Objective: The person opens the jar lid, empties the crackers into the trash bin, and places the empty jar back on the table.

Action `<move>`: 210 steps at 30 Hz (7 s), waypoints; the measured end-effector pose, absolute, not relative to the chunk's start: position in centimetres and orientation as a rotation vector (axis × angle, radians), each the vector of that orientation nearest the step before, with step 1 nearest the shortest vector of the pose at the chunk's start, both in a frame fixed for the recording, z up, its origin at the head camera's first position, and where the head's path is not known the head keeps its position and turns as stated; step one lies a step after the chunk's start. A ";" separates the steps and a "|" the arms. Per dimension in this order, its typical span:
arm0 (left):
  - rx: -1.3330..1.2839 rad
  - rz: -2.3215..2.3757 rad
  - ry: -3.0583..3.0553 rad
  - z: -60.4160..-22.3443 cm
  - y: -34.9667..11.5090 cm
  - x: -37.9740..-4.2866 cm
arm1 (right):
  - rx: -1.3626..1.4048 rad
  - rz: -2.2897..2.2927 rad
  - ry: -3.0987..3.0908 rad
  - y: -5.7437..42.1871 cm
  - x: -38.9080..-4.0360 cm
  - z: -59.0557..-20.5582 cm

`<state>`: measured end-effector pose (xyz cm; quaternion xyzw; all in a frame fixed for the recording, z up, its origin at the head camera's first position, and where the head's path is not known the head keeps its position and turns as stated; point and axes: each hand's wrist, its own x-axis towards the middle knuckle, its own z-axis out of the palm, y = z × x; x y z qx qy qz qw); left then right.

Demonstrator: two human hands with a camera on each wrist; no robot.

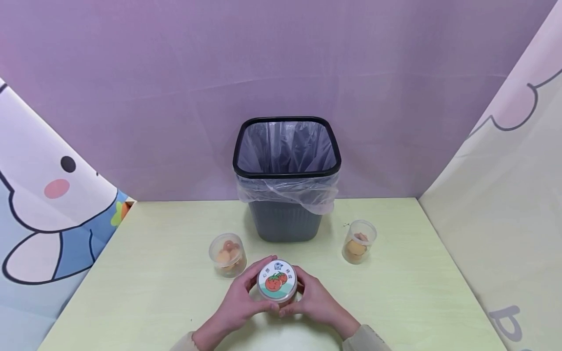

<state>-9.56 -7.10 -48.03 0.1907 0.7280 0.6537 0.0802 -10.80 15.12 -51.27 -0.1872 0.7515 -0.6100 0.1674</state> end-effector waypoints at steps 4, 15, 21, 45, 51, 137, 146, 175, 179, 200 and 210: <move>0.611 1.952 2.173 -48.2 -7.2 -9.6 | -0.528 -1.723 2.148 15.1 -10.8 -51.1; 0.756 1.890 2.117 -48.4 -8.2 -10.7 | -0.548 -1.705 2.158 15.2 -10.9 -51.2; 0.895 1.834 2.037 -48.6 -9.0 -12.3 | -0.544 -1.706 2.152 15.2 -11.0 -51.3; 0.985 1.771 1.741 -49.5 -9.5 -15.2 | -0.528 -1.688 2.156 15.1 -11.1 -51.1; 0.949 1.778 1.773 -49.5 -9.4 -14.9 | -0.523 -1.687 2.164 15.1 -11.0 -51.1; 1.042 1.748 1.772 -49.2 -9.4 -15.3 | -0.521 -1.699 2.139 15.2 -11.1 -51.3; 0.935 1.782 1.902 -48.9 -9.2 -14.3 | -0.520 -1.700 2.151 15.2 -11.1 -51.2; 0.488 2.011 2.205 -48.5 -6.6 -9.0 | -0.496 -1.705 2.142 15.3 -11.0 -51.3; 0.447 2.029 2.202 -48.6 -6.4 -8.7 | -0.508 -1.699 2.161 15.3 -11.0 -51.3; 0.807 1.910 2.088 -48.6 -8.5 -11.6 | -0.500 -1.696 2.144 15.2 -11.1 -51.1; 0.940 1.907 1.806 -49.0 -9.4 -13.6 | -0.496 -1.676 2.161 15.2 -11.1 -51.2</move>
